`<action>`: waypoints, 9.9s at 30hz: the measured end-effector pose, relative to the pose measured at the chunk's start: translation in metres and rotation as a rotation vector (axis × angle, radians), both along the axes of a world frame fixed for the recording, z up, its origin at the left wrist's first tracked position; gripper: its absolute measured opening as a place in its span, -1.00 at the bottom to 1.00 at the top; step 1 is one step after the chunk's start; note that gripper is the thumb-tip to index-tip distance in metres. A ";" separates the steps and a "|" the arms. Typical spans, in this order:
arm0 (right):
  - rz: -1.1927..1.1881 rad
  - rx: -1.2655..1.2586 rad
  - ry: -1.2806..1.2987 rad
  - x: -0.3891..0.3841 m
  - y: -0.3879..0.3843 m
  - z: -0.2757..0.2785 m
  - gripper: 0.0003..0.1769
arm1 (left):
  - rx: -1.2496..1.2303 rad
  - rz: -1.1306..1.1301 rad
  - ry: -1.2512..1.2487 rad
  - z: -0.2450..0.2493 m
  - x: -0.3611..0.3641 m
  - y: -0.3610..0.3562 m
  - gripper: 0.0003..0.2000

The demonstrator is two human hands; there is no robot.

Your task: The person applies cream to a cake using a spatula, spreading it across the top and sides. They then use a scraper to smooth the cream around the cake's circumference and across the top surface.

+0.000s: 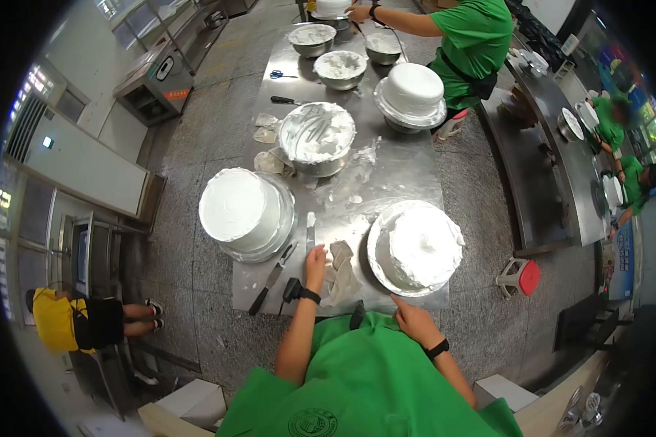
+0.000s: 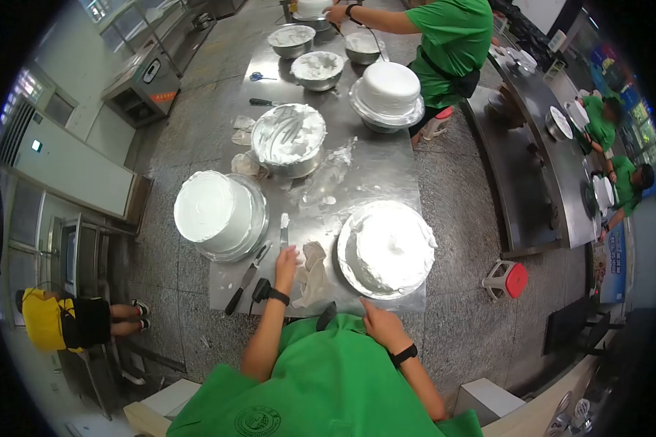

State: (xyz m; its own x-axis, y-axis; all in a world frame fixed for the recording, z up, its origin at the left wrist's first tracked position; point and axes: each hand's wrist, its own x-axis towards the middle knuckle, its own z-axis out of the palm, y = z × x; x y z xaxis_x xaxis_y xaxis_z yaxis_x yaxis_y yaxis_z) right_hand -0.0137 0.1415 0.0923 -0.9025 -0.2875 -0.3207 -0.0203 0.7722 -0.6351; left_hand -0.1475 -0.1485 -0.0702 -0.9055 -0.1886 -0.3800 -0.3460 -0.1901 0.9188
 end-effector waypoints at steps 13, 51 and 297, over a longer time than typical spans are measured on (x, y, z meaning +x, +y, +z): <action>0.050 -0.030 -0.040 -0.018 -0.038 0.012 -0.52 | -1.165 -0.039 0.147 -0.009 0.082 -0.042 -0.65; -0.813 -0.816 0.102 -0.008 -0.005 0.093 -0.63 | -1.037 -0.461 0.478 0.083 -0.070 0.048 -0.66; -0.314 -0.888 -0.099 -0.028 0.009 0.065 -0.65 | 0.566 -0.465 0.139 0.205 0.074 0.095 -0.68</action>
